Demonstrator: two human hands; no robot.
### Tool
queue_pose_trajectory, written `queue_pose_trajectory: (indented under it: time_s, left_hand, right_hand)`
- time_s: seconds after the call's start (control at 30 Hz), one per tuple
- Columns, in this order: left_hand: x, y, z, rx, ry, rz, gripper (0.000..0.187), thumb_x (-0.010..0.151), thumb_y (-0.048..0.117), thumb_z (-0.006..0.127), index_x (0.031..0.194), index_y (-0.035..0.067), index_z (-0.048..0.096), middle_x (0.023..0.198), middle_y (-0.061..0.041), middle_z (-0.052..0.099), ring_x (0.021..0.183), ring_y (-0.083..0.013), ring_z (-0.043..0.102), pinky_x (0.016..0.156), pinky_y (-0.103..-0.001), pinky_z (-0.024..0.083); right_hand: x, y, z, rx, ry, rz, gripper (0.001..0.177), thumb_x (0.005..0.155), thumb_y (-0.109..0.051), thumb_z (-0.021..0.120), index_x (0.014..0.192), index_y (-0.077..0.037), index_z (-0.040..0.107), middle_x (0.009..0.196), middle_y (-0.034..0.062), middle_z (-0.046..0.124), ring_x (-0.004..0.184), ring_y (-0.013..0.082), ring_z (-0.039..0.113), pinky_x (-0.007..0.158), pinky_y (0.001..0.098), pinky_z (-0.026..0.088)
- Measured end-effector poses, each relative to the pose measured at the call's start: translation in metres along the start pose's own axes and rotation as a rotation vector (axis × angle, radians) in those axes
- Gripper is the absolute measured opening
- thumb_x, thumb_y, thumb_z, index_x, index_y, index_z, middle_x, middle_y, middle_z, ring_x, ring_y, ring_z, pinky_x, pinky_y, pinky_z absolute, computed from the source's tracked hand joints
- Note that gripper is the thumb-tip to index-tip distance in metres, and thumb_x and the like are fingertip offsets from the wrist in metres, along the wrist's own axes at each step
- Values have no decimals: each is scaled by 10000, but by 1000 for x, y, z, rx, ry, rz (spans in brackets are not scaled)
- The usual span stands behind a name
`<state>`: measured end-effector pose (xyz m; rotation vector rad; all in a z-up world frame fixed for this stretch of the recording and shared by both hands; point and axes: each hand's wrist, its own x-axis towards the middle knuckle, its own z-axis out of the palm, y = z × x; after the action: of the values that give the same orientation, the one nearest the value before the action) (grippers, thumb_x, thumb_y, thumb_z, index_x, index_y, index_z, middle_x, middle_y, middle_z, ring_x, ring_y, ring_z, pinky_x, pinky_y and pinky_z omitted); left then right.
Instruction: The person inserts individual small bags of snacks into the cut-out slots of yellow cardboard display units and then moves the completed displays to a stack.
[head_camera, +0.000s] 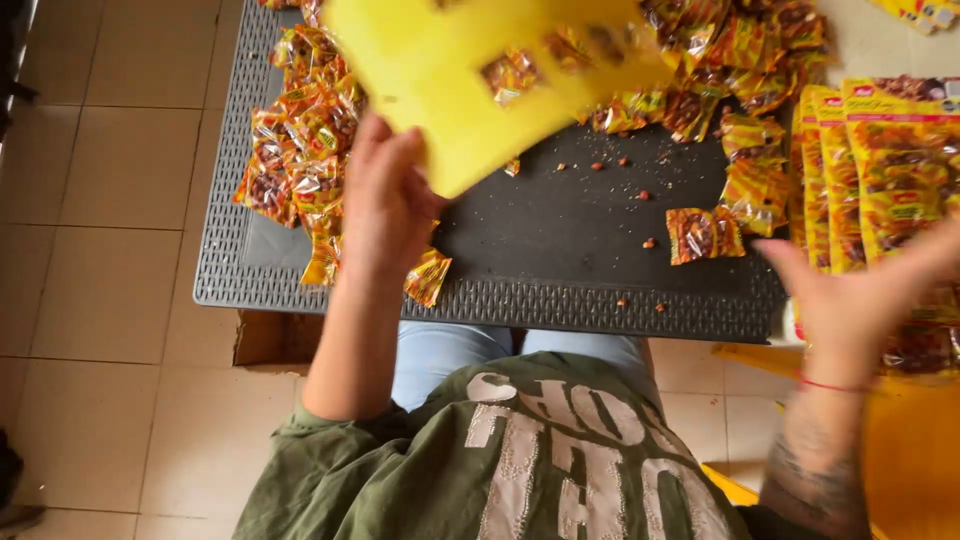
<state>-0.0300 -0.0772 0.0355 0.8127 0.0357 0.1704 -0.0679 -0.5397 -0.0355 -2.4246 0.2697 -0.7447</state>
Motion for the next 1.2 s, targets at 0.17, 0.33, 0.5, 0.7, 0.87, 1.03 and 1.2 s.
queue_pose_trajectory:
  time_s: [0.17,0.33,0.5,0.7,0.87,1.03,1.2]
  left_hand:
    - [-16,-10,29,-101,-223,-294,294,1017,-4,543,1305,25,495,1309,-175,617,1094,-301,697,734,-394,704]
    - [33,-41,6,417,-333,-34,557,985,612,367,1152,125,580,1235,-166,734,1105,-313,738,904,-421,589]
    - [67,-129,-59,1698,-344,434,151,920,200,669,1069,174,664,1142,-44,626,1012,-343,666,798,-464,605]
    - [78,-130,-73,1817,-192,616,315,803,-41,683,1058,129,610,1022,-69,607,810,-380,691,702,-449,622]
    - [37,-82,-57,1462,-115,680,260,778,-108,672,929,56,538,911,-114,581,740,-464,633,615,-533,538]
    - [-18,-107,-49,990,-324,787,306,919,-120,578,770,120,694,1048,-7,759,1001,-225,739,864,-344,597]
    - [-50,-102,-33,615,-314,362,273,845,-38,565,1088,60,641,1352,-118,602,1219,-371,624,962,-472,579]
  right_hand:
    - [-4,-114,66,132,-174,-594,1062,925,-393,960,1593,5,237,1685,283,147,1593,489,128,1343,661,136]
    - [0,-146,87,655,-435,-124,250,1159,-29,358,1166,92,576,1011,231,711,758,332,753,589,351,622]
    - [-19,-80,148,787,-524,220,220,1137,-64,423,1281,61,533,981,292,672,697,363,717,536,434,625]
    - [-36,-73,166,297,-301,-45,308,987,48,625,1280,93,542,884,288,680,687,418,688,528,490,576]
    - [-41,-124,139,-199,-34,-386,453,847,-142,898,1222,-46,662,1041,114,526,919,340,564,773,467,486]
    - [-58,-180,141,1116,-731,170,602,997,-444,606,1337,51,561,1175,213,634,1016,258,636,846,352,552]
    - [-67,-160,162,1085,-466,143,146,925,11,762,1045,-13,682,1002,106,712,982,171,693,864,273,553]
